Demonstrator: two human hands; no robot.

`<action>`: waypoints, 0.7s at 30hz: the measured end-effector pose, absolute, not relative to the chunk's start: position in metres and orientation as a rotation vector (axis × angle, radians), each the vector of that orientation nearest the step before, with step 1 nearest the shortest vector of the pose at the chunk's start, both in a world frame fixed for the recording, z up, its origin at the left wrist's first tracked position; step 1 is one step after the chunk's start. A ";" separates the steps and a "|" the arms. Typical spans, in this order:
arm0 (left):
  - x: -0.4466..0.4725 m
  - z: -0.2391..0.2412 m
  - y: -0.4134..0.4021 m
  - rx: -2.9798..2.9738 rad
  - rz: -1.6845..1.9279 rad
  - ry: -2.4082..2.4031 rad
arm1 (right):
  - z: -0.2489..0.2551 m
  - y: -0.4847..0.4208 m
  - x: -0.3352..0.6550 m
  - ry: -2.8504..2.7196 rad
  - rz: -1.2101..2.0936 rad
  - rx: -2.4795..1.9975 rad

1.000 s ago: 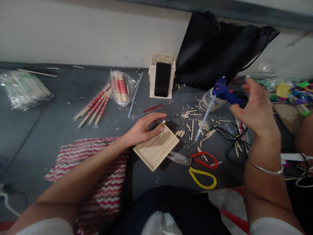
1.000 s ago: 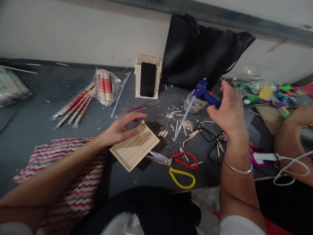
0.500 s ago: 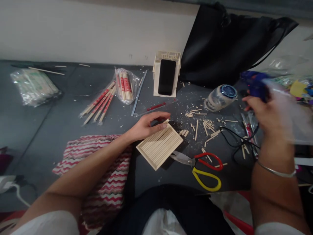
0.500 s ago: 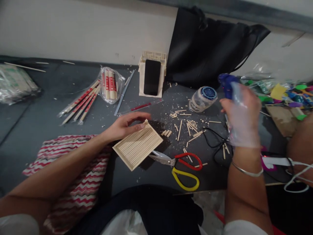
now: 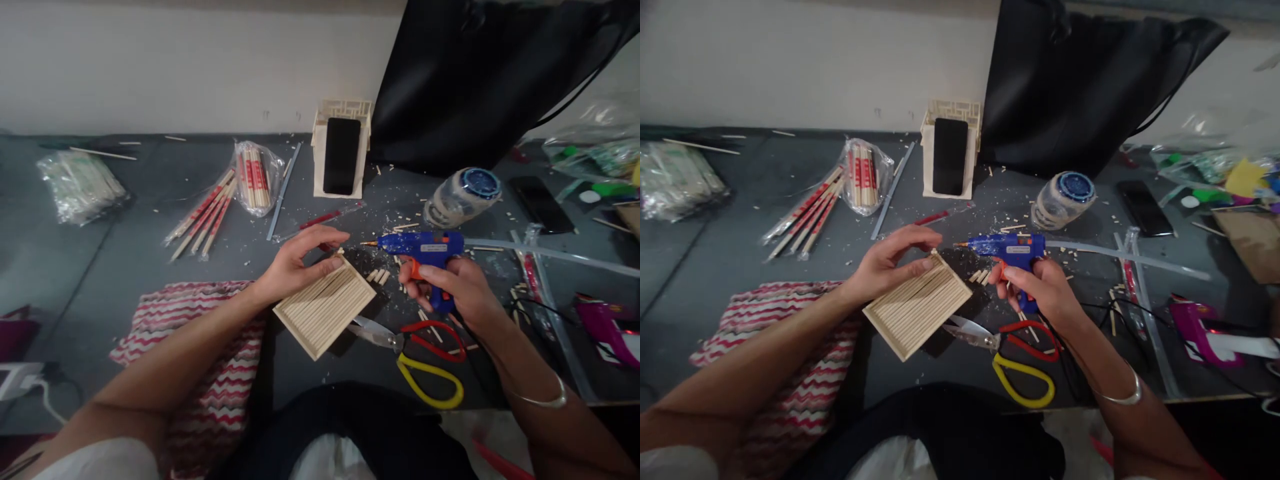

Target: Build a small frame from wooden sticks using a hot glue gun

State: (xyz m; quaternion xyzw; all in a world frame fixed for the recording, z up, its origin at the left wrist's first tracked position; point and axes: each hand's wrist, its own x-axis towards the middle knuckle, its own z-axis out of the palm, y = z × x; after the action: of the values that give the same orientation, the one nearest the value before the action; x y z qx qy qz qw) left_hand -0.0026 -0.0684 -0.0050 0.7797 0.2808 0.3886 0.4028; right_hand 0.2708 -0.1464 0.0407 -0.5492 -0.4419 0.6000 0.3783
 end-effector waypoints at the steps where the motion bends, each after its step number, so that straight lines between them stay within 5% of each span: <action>1: -0.003 -0.005 -0.067 1.982 0.985 0.710 | 0.039 -0.146 0.271 -1.115 1.568 -1.406; 21: -0.003 -0.002 -0.069 2.053 0.947 0.883 | 0.021 -0.136 0.262 -1.196 1.756 -1.332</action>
State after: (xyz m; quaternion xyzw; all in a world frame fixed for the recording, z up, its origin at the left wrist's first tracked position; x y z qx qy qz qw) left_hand -0.0032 -0.0694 -0.0018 0.7925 0.3407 0.3657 0.3495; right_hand 0.2623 -0.1360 0.0213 -0.5049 -0.4531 0.6653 0.3118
